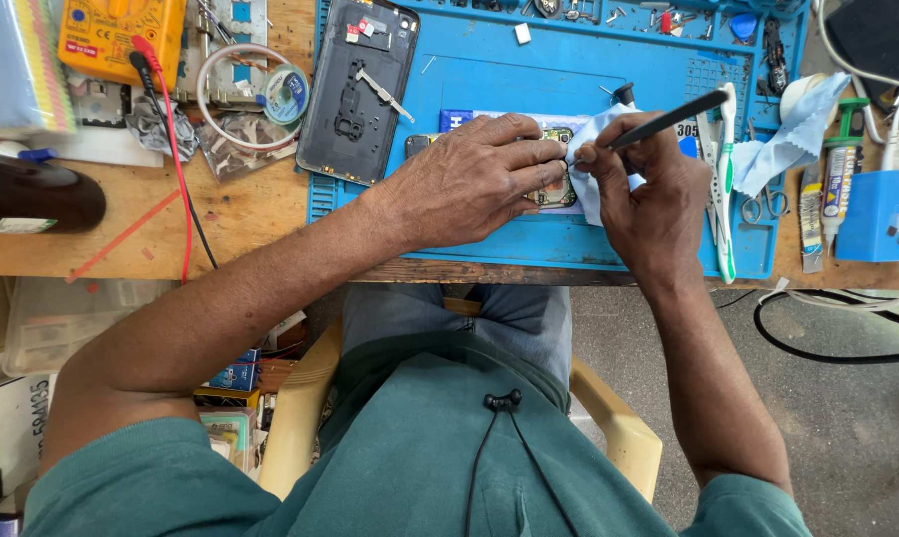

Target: The person reassembles a disassembled smartphone on a blue work mat. They connect internal ribbon cables, place the motherboard, and secure the back cover using a screwdriver. The person then wipes the phone's exterior with a cloth and briefly powers it on to check the display.

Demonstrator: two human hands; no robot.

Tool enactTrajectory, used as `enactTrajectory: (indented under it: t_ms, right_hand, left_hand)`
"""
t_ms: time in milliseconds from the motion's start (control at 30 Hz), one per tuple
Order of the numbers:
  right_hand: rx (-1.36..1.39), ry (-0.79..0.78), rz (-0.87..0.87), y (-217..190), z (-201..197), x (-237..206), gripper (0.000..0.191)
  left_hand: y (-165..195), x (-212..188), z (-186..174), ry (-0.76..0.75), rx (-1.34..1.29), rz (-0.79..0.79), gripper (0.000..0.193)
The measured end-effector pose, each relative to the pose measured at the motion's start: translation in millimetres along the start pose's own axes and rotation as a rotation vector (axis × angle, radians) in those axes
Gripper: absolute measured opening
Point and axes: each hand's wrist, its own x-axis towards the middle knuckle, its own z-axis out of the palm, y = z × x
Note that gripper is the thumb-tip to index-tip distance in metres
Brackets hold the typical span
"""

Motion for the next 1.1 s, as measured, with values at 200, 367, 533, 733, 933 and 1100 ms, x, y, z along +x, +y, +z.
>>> enactTrajectory:
  t_ms: [200,367,533,733,933,1100]
  right_hand:
    - [0.119,0.027,0.066,7.6,2.8,-8.3,0.017]
    - [0.468,0.092,0.225,19.4,4.2,-14.7,0.017]
    - [0.353,0.109,0.184,21.0,9.6,-18.6,0.017]
    - [0.064,0.072,0.054,10.7,6.4,-14.3,0.02]
    - [0.034,-0.007,0.02,3.3,0.2,-2.3,0.017]
    - [0.046,-0.031,0.015,-0.4,-1.3,1.7,0.021]
  left_hand:
    - [0.3,0.8,-1.3,0.017,0.008,0.006,0.051]
    - [0.1,0.3,-1.3,0.025,-0.025,-0.008,0.051]
    - [0.3,0.0,-0.8,0.01,-0.019,-0.01,0.05]
    - [-0.9,-0.8,2.4,0.013,-0.011,-0.016,0.05]
    - [-0.6,-0.2,5.6,0.02,0.009,-0.018,0.049]
    - [-0.6,-0.6,1.4,0.022,-0.013,-0.002,0.049]
